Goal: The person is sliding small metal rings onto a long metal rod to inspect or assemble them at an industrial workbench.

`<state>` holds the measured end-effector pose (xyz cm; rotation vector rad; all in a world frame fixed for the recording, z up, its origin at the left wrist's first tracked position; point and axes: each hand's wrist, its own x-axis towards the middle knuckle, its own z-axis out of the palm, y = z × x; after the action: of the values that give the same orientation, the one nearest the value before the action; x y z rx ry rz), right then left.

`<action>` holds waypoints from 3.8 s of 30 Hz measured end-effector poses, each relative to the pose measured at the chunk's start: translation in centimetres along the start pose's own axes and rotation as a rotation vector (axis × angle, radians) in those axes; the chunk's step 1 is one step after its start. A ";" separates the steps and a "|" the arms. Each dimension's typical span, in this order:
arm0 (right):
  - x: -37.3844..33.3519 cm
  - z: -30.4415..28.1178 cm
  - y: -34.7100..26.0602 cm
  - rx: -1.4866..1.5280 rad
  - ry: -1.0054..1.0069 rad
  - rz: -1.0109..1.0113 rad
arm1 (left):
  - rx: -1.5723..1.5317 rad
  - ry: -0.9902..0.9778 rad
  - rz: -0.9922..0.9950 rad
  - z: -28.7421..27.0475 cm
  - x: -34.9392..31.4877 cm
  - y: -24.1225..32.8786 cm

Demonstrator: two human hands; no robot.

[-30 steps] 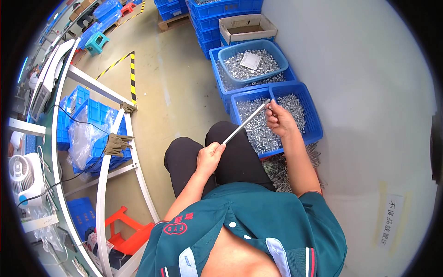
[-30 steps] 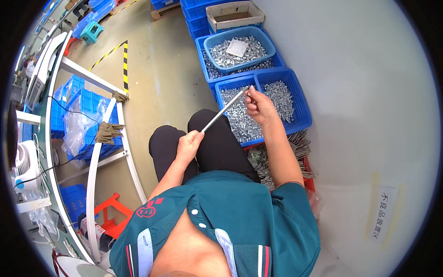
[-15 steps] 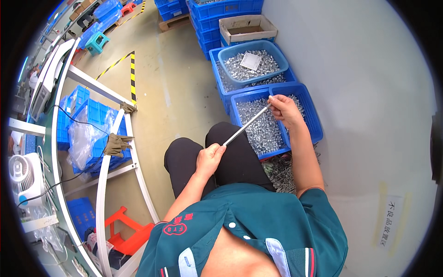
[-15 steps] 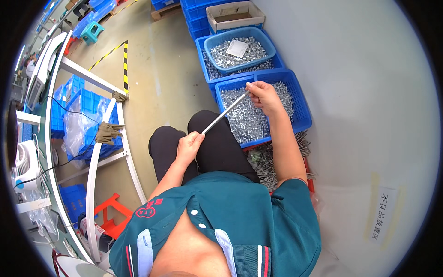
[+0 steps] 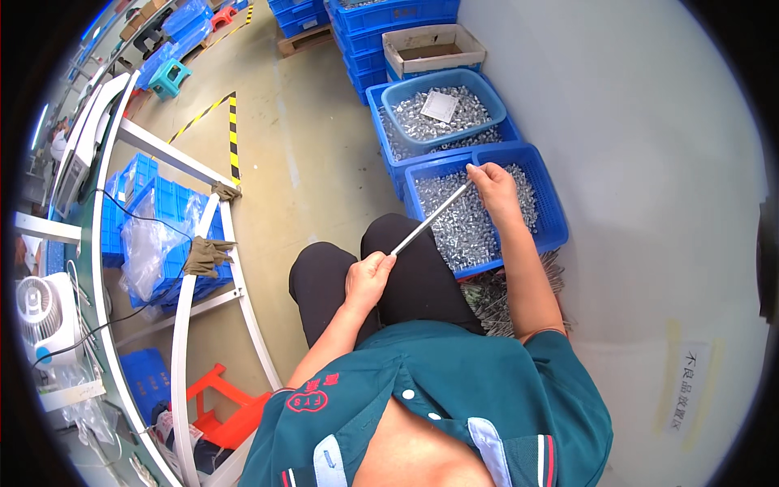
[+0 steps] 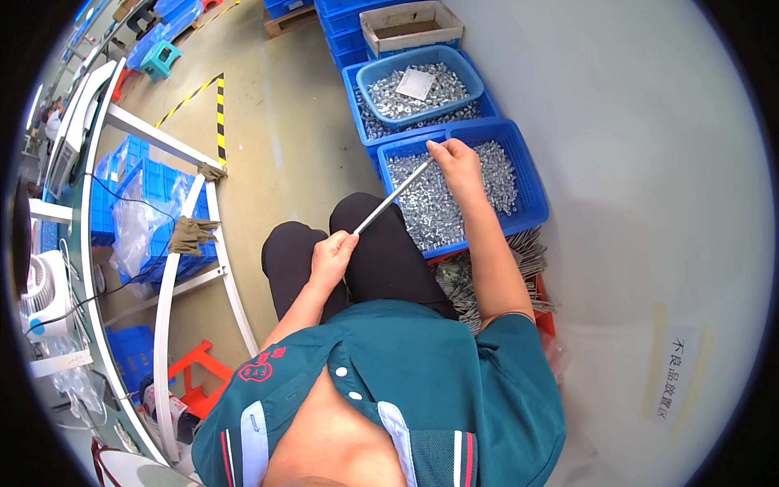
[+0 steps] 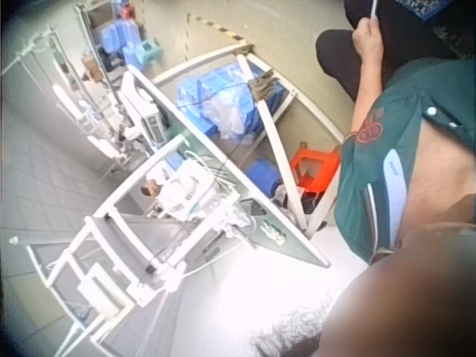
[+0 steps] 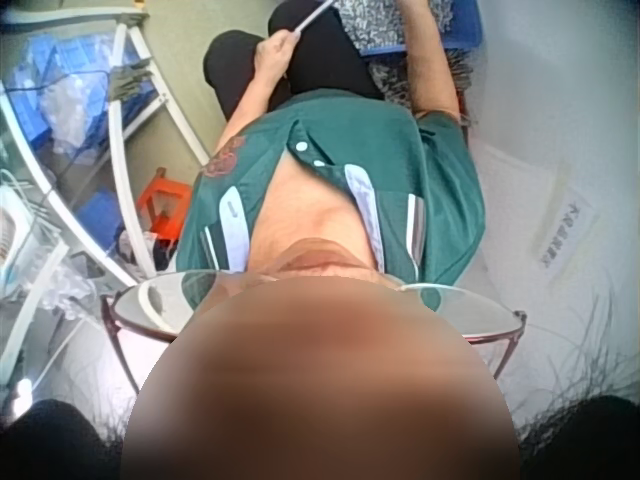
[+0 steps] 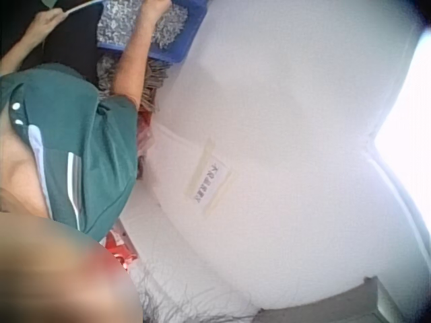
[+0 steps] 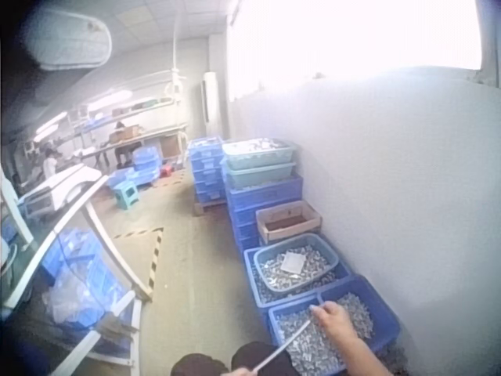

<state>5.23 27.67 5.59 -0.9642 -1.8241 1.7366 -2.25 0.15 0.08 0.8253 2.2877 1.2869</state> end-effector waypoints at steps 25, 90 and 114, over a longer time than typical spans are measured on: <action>0.0 -1.8 2.0 0.774 -0.283 0.344 | -0.067 -0.057 -0.044 -0.2 0.1 -0.2; 2.3 -0.8 16.7 -0.609 -0.104 0.078 | -0.546 -0.250 -0.383 -2.3 -0.6 2.0; 1.1 4.0 19.4 -1.234 -0.124 -0.397 | -0.699 -0.252 -0.472 -0.9 -0.8 -0.2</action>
<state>5.10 25.14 -14.05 -0.7477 -2.9261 0.3041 -2.25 -1.07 0.38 0.1718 1.5291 1.4911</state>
